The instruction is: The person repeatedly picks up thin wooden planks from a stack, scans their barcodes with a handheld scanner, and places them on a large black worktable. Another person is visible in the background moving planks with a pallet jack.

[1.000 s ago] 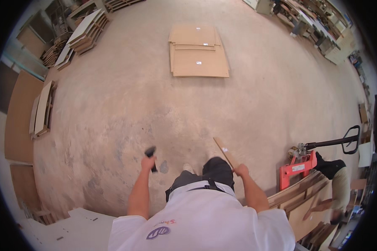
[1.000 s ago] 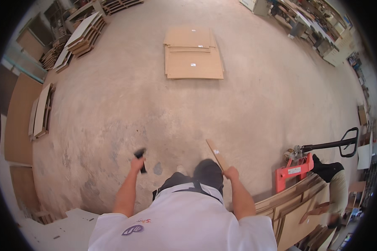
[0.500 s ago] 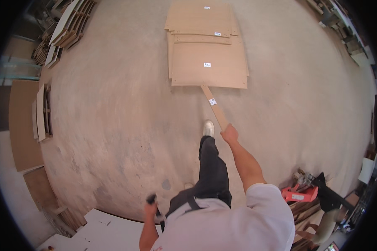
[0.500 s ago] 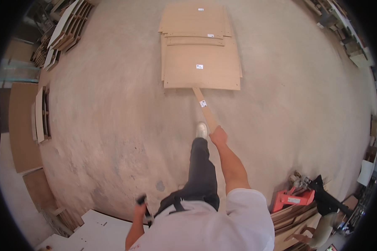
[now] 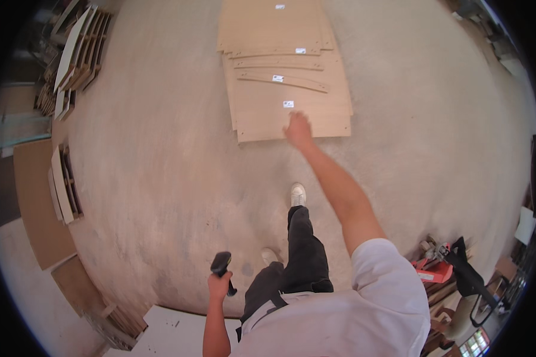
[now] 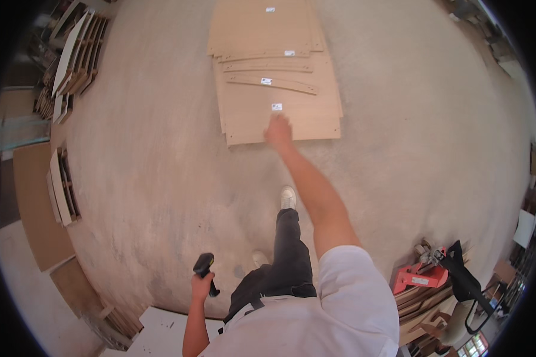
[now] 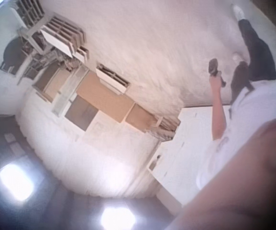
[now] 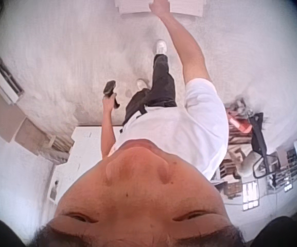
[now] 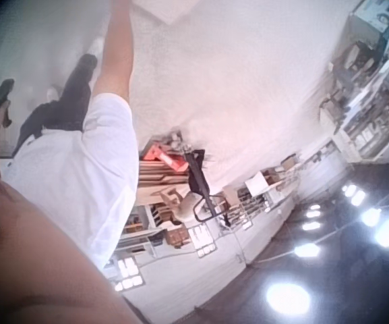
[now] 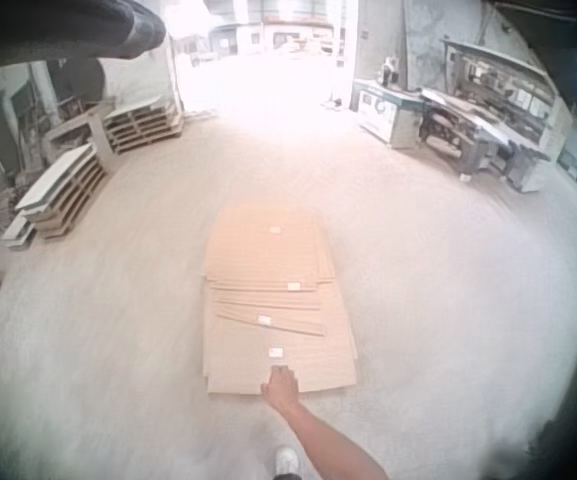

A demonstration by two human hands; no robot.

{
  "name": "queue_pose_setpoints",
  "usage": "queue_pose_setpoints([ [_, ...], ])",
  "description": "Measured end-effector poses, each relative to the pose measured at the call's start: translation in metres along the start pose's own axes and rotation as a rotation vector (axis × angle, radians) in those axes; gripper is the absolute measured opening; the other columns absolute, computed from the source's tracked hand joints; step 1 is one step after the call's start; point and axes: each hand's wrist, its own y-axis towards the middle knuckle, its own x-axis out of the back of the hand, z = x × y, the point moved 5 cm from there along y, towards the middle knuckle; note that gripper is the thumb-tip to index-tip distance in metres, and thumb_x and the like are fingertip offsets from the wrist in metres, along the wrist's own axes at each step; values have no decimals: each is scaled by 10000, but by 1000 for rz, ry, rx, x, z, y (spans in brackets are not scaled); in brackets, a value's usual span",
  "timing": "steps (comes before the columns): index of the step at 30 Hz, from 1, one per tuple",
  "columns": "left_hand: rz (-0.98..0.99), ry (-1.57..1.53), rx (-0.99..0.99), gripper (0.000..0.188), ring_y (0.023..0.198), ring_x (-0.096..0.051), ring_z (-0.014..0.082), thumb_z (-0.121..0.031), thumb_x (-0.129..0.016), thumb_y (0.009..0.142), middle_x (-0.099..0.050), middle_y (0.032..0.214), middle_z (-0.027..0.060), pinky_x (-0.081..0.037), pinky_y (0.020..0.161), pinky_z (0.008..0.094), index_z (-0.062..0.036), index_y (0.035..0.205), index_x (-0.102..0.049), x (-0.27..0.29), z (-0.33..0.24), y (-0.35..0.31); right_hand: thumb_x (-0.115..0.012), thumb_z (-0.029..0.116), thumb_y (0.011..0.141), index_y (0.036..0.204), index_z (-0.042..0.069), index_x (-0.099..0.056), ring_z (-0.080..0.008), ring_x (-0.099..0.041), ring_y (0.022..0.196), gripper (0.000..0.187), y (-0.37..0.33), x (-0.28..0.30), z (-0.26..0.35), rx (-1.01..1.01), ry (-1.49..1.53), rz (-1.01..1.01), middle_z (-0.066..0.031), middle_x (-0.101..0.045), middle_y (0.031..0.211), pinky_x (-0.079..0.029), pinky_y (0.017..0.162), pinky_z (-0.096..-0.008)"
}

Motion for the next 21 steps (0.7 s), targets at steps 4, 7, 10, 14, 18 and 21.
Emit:
queue_pose_setpoints([
  [4,41,-3,-277,327,646,-682,257,-269,-717,731,-651,636,160,-507,622,392,52,770,-674,8,-70,17,-670,234,810,1248,4,-543,-386,-509,1249,511,-119,-61,-1,-30,134,276,-230,-559,1297,-447,1016,-480],
  [7,75,59,-378,342,675,-695,288,-283,-719,726,-665,661,174,-517,641,400,50,791,-679,18,-83,25,-683,257,787,1105,-10,-623,-411,-576,1118,420,-231,-71,-17,-164,256,402,-264,-615,1175,-477,944,-474],
  [10,105,186,-468,382,726,-705,326,-317,-725,709,-685,710,191,-526,669,419,45,822,-688,17,-47,68,-701,349,766,1006,-8,-670,-401,-627,1039,432,-357,-86,-76,-304,99,594,-245,-663,1077,-506,906,-472],
  [14,192,433,-449,482,815,-712,355,-375,-746,672,-711,838,222,-545,734,425,44,908,-702,11,32,169,-669,325,794,1064,-7,-662,-382,-607,1121,429,-509,-37,-133,-741,133,452,-250,-636,1181,-505,934,-476],
  [18,343,907,-299,497,864,-708,313,-330,-790,629,-713,883,205,-546,780,390,66,919,-712,14,72,221,-690,320,795,1083,13,-662,-364,-639,1060,422,-652,33,-137,-1200,347,-274,-213,-678,1102,-513,913,-434],
  [21,343,1023,-436,454,856,-698,300,-283,-790,627,-709,884,185,-536,764,396,63,910,-713,6,48,215,-704,317,794,1059,25,-677,-341,-665,985,395,-772,3,-99,-1462,564,-579,-184,-701,1003,-525,868,-426],
])
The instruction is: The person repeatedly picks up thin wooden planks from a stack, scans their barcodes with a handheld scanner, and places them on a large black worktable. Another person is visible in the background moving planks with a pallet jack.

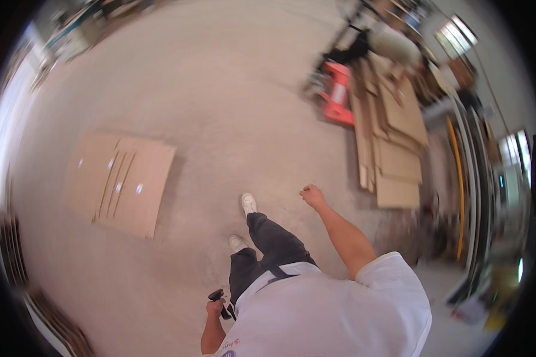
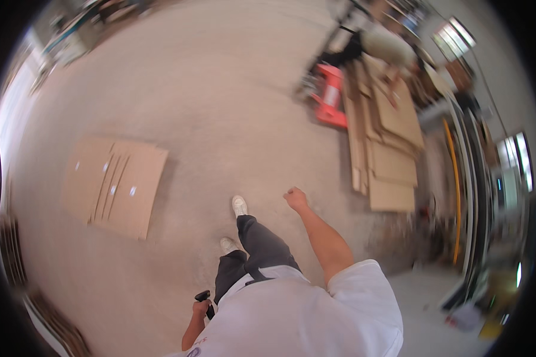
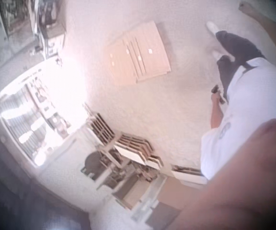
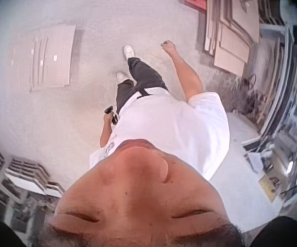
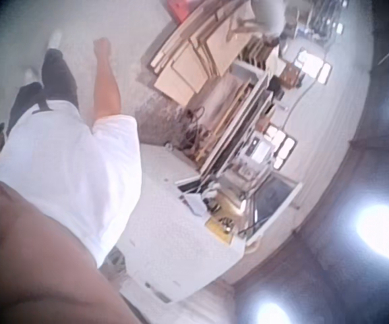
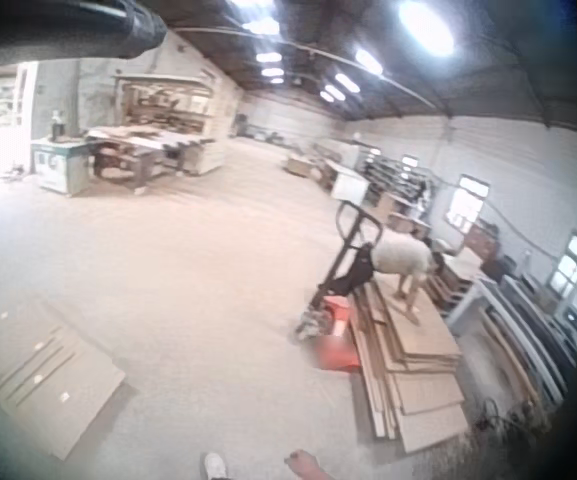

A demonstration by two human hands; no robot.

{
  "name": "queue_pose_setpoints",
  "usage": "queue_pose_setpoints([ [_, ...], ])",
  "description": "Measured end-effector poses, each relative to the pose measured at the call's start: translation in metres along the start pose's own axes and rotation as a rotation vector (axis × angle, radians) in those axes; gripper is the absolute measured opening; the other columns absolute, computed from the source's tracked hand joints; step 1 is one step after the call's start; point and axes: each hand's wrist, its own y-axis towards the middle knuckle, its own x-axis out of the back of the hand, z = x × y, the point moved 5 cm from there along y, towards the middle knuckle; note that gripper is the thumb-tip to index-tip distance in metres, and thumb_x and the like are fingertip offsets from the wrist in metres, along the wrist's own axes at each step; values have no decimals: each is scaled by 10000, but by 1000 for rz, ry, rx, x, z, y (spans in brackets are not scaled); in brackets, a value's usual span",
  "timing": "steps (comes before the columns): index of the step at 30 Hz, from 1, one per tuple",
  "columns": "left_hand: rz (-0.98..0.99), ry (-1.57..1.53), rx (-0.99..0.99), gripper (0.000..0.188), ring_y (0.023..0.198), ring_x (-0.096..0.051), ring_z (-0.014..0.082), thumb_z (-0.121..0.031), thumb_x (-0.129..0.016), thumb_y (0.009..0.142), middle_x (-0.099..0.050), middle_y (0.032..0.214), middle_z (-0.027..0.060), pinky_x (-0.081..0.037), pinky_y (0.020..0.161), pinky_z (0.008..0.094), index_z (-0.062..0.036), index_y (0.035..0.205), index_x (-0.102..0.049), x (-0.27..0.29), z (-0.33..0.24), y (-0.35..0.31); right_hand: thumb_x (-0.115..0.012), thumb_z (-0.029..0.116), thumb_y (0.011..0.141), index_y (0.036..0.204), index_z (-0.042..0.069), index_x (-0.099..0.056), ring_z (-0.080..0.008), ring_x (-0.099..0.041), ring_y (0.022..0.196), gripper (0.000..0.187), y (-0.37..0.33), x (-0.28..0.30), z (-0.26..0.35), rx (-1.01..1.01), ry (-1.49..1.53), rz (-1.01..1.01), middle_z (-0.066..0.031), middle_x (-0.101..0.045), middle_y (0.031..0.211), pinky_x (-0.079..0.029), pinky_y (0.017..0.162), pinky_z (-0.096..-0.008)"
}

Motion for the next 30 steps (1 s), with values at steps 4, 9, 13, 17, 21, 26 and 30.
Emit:
queue_pose_setpoints([
  [4,-4,-23,-381,399,800,-678,266,-275,-762,652,-693,829,156,-515,720,407,58,865,-706,26,-84,4,-722,336,786,1011,32,-704,-314,-694,870,378,-98,15,-133,-41,-207,-139,-162,-720,931,-543,792,-437],
  [9,-215,300,-602,441,844,-707,339,-325,-745,658,-703,808,229,-521,744,438,67,857,-709,55,-223,-35,-669,365,799,902,48,-749,-386,-684,894,344,-266,-21,-259,-340,-132,231,-209,-714,936,-537,812,-471],
  [13,-325,266,-801,466,833,-705,348,-361,-731,663,-703,794,219,-525,760,443,61,860,-708,23,-322,-86,-623,342,804,933,41,-751,-392,-680,927,352,-332,-14,-344,-451,-5,142,-228,-704,975,-531,837,-472],
  [17,-267,333,-864,472,840,-705,337,-376,-740,665,-709,822,217,-525,763,439,54,858,-710,-88,-383,-144,-624,308,793,953,22,-737,-409,-664,965,347,-330,17,-415,-560,143,48,-246,-693,989,-524,862,-472],
  [21,-19,885,-1155,473,934,-693,378,-426,-709,676,-704,910,253,-540,801,451,-11,901,-736,-269,-424,-224,-643,282,803,850,4,-704,-259,-697,715,289,-310,42,-494,-615,413,-355,-146,-712,777,-533,673,-389],
  [26,180,1309,-1350,437,986,-664,382,-393,-707,720,-699,1011,231,-534,873,465,-39,974,-731,-457,-409,-366,-620,292,837,954,3,-696,-313,-701,852,321,-302,90,-494,-673,779,-395,-200,-710,892,-532,784,-403],
  [30,443,1589,-1683,433,981,-658,386,-349,-691,753,-673,1025,248,-540,852,474,-34,1049,-671,-571,-384,-464,-625,244,868,943,24,-699,-184,-682,697,244,-322,103,-503,-616,928,-626,-102,-704,764,-518,623,-327],
])
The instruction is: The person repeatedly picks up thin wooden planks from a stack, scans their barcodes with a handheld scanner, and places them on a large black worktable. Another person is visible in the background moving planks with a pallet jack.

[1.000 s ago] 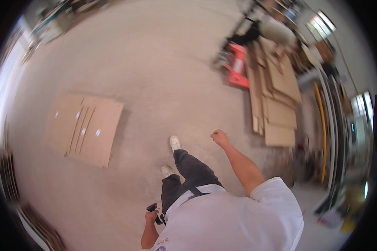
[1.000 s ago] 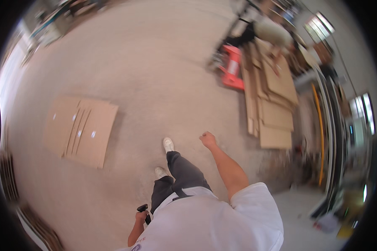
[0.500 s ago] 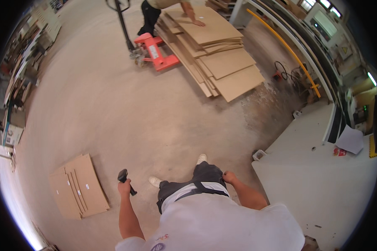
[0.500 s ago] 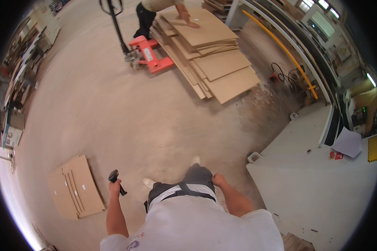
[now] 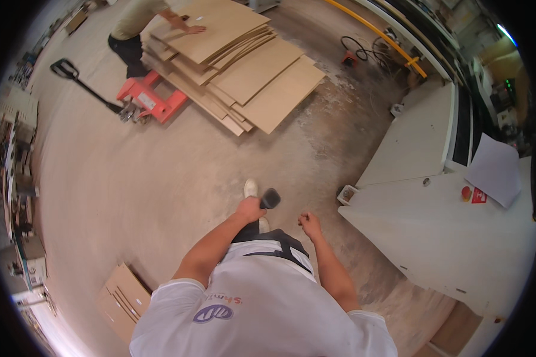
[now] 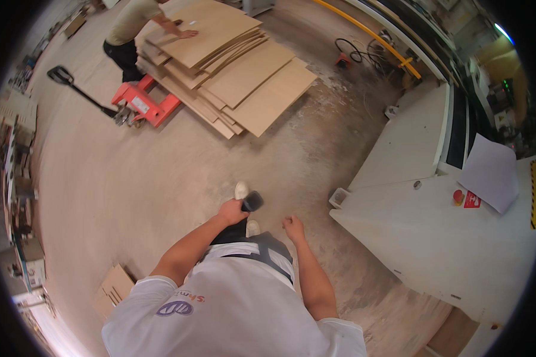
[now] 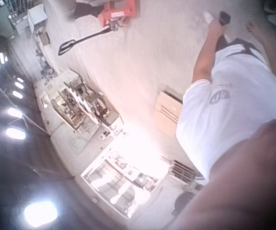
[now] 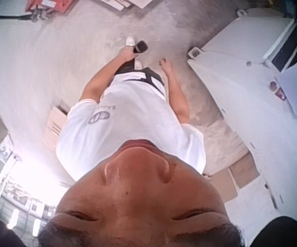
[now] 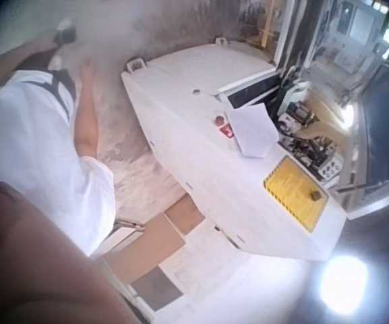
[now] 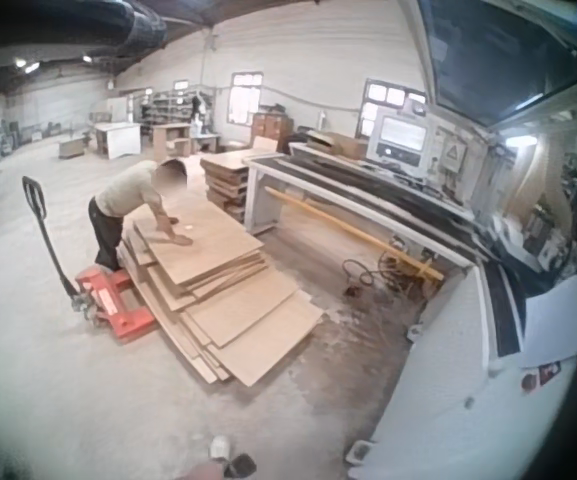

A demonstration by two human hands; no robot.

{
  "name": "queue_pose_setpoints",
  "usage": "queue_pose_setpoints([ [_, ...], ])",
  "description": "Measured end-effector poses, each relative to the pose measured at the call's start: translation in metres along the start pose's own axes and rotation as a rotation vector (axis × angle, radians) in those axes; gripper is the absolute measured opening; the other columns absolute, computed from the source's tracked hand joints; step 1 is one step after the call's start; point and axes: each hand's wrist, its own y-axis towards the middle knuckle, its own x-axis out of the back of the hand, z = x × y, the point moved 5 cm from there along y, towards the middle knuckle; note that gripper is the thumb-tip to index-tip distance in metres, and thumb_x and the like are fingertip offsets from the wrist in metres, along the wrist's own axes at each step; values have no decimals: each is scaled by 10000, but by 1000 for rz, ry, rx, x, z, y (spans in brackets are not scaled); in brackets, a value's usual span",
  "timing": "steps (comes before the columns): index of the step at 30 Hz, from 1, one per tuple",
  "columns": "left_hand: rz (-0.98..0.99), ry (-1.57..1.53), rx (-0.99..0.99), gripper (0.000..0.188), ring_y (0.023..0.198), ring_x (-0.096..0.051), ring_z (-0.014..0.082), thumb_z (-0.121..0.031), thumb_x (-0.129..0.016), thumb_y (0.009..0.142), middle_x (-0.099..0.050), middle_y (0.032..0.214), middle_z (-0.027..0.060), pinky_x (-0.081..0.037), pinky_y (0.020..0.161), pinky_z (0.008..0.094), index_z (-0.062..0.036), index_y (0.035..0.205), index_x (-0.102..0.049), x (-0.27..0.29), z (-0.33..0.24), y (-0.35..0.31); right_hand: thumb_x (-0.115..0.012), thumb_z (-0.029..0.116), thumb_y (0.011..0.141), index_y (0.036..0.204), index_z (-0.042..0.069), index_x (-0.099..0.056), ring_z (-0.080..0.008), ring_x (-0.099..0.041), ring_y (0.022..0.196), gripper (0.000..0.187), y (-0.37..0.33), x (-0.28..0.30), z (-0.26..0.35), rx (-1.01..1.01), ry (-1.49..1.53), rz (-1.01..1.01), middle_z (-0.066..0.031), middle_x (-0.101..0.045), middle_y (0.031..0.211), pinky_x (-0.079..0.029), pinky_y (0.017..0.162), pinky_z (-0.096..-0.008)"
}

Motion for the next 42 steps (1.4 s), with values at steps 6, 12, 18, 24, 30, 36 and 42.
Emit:
queue_pose_setpoints([
  [6,107,193,-297,423,951,-649,424,-306,-711,742,-625,1018,269,-549,844,487,-37,1062,-647,16,-57,99,-611,290,851,848,-29,-692,-317,-704,754,329,-27,23,-113,-346,-441,109,-225,-697,812,-552,701,-410],
  [12,169,228,-298,446,950,-649,424,-332,-737,748,-621,1043,270,-547,855,483,-47,1079,-650,93,-75,192,-617,238,892,744,39,-685,-196,-630,575,257,-22,45,-211,-835,655,-7,-77,-684,706,-502,526,-401],
  [18,250,461,-348,373,919,-652,419,-280,-717,744,-639,996,259,-554,830,485,-55,1039,-673,138,-106,315,-636,278,830,895,32,-674,-318,-676,748,257,112,107,-39,-421,153,-359,-178,-680,849,-522,693,-432],
  [24,266,500,-333,402,937,-659,396,-321,-718,728,-675,951,242,-556,841,469,-64,1035,-680,148,-142,400,-648,324,840,931,28,-689,-349,-669,907,312,180,158,33,-303,-100,-519,-192,-694,926,-528,804,-433],
  [30,339,489,-121,386,979,-668,380,-320,-719,744,-687,1026,233,-556,879,453,-51,1022,-708,161,-176,464,-619,563,886,1174,-39,-621,-263,-677,837,667,261,219,-7,-789,618,-280,-147,-675,1009,-569,687,-403],
  [36,155,375,-40,420,933,-682,374,-352,-728,729,-712,971,208,-555,858,455,-41,1010,-711,215,-240,527,-687,338,835,989,-31,-704,-261,-686,748,401,402,335,-1,-597,172,-183,-151,-707,853,-545,659,-391],
  [42,43,285,29,427,935,-675,385,-353,-737,728,-705,968,226,-552,844,461,-31,1008,-708,251,-299,603,-656,255,846,975,-3,-695,-196,-671,694,291,553,441,76,-383,80,-421,-120,-694,749,-525,660,-360],
])
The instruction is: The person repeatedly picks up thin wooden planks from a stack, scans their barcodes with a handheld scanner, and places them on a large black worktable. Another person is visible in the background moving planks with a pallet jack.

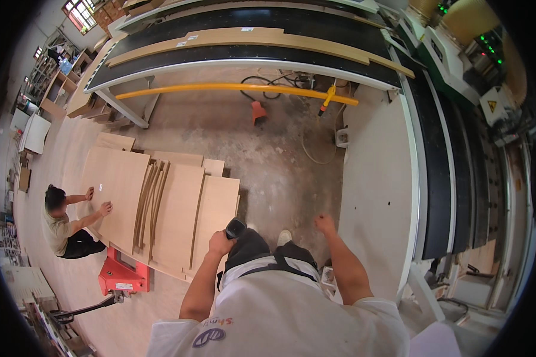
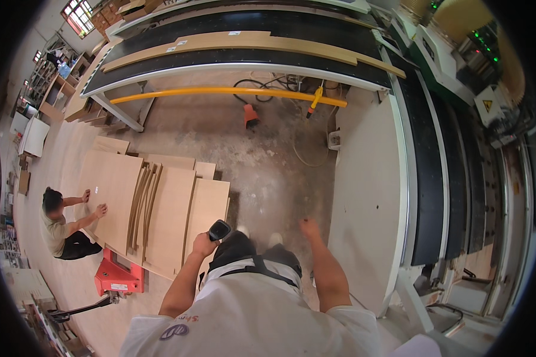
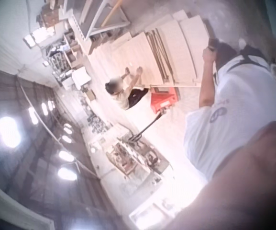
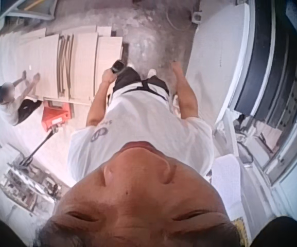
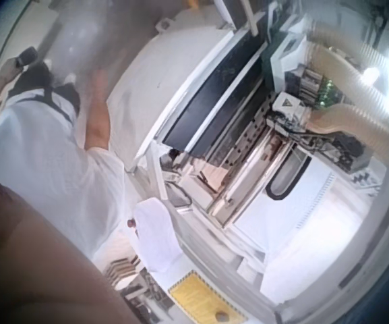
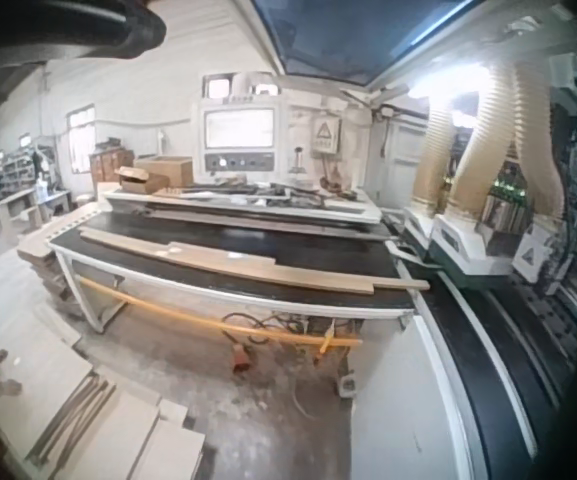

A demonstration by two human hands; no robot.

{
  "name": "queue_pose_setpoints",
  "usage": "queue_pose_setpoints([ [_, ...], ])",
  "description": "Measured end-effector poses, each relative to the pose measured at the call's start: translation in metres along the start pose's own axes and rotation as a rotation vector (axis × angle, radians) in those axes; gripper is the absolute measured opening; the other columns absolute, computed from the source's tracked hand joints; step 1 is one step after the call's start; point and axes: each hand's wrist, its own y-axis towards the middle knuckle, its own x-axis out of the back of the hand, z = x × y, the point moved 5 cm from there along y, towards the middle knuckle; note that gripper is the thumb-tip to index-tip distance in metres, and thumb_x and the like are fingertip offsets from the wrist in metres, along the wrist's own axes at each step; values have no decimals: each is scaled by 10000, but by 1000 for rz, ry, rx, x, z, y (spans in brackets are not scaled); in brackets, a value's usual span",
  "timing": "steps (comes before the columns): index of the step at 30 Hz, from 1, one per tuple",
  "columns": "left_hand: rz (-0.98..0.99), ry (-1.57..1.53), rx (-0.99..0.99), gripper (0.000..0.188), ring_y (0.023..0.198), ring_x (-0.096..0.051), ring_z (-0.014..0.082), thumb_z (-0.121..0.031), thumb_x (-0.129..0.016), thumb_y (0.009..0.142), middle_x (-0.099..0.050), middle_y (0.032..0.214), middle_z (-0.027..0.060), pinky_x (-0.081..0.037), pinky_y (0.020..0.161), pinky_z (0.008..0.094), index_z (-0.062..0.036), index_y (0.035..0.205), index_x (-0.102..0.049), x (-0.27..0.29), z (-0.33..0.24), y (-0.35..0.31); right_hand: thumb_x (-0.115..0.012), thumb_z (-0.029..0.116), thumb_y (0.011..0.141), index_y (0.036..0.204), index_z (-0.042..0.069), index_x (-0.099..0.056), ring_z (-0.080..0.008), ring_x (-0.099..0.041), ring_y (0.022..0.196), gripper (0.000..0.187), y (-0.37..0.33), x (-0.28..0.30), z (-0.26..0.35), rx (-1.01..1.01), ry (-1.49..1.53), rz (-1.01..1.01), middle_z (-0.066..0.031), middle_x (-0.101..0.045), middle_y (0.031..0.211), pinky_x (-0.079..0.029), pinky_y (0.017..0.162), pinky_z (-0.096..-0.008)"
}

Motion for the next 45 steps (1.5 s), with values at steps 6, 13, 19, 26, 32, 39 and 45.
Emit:
queue_pose_setpoints([
  [6,29,-22,-25,442,938,-672,390,-355,-752,726,-700,977,236,-549,844,468,-29,1021,-707,44,-40,96,-640,369,861,1072,-4,-678,-294,-691,808,429,90,-20,38,98,50,70,-151,-715,902,-539,752,-414],
  [13,-127,-92,-154,429,914,-664,414,-342,-779,701,-679,952,260,-542,813,480,-6,956,-704,135,-102,240,-611,239,874,1042,33,-707,-248,-683,651,283,118,-25,-10,-152,22,313,-140,-714,853,-546,574,-370],
  [19,-259,-493,-326,371,723,-688,287,-282,-783,743,-672,759,212,-515,668,391,40,885,-667,264,-208,327,-646,194,878,1000,79,-689,-173,-637,645,173,179,31,32,-364,325,284,-55,-655,779,-522,554,-364],
  [26,-385,-882,-435,281,755,-628,135,-217,-732,844,-693,811,82,-491,703,308,34,952,-669,348,-311,381,-660,234,869,1023,5,-641,-273,-651,780,276,332,100,165,191,76,-681,-61,-670,812,-529,707,-435],
  [32,-366,-1175,-507,322,808,-659,152,-247,-686,902,-681,865,94,-504,734,291,55,1008,-651,402,-332,431,-635,155,883,1066,16,-594,-221,-651,676,233,384,130,313,-131,482,-51,-99,-627,812,-531,611,-310],
  [39,-382,-1237,-454,358,729,-590,108,-321,-681,911,-626,807,31,-451,641,265,27,992,-665,455,-401,517,-584,280,950,1150,63,-539,-192,-627,602,298,334,185,264,-147,1086,-419,-126,-693,935,-545,562,-278],
  [45,-405,-1094,-407,454,711,-538,112,-381,-722,863,-614,772,51,-437,639,293,69,896,-666,444,-416,575,-510,276,994,1436,119,-392,-30,-378,464,484,150,319,302,251,1407,-622,-121,-621,1253,-309,396,-162],
])
